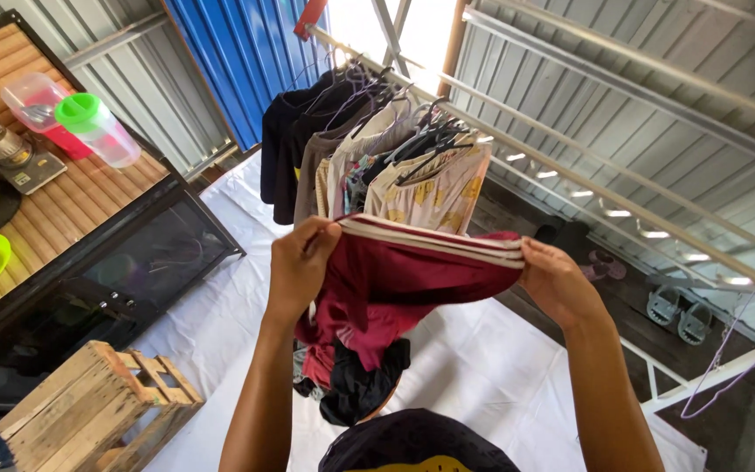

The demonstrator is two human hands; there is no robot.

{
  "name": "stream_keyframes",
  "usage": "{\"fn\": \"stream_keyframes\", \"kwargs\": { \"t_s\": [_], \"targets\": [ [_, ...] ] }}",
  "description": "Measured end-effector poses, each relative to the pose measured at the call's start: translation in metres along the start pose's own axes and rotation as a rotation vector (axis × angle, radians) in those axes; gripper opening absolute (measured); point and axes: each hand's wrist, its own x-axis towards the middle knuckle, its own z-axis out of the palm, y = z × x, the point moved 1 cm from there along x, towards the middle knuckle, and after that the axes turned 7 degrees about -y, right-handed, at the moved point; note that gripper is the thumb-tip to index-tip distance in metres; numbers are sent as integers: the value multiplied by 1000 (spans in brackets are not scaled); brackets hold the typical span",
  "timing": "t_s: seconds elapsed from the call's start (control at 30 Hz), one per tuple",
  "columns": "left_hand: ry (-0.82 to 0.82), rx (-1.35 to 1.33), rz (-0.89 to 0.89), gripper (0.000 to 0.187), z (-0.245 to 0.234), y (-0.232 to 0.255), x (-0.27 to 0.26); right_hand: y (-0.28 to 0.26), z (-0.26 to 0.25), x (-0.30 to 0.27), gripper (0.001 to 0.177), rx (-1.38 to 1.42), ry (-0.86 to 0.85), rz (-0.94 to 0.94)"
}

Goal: The person takes clothes from a laundry basket, folds them, and hangs them on a drying rack using hangers. The person handles multiple garments including patterned shorts and a maroon shirt, placing each on a hanger and arranging them on the rack.

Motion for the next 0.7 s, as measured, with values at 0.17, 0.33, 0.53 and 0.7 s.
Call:
{"fn": "stream_keyframes", "kwargs": {
  "t_s": [0.17, 0.33, 0.53, 0.7],
  "targets": [
    [-53, -57, -14, 18, -3, 12, 1, -7, 58, -1, 47, -39, -12, -92],
    [-139, -99, 31, 15, 11, 28, 6, 42, 55, 23, 80, -265, 170, 49],
    [-172, -310, 65, 16, 25, 28, 10, 163, 0, 35, 76, 15, 482, 278],
    [-156, -464, 24, 18, 19, 31, 10, 190, 43, 13, 50, 163, 207, 653]
  ]
}}
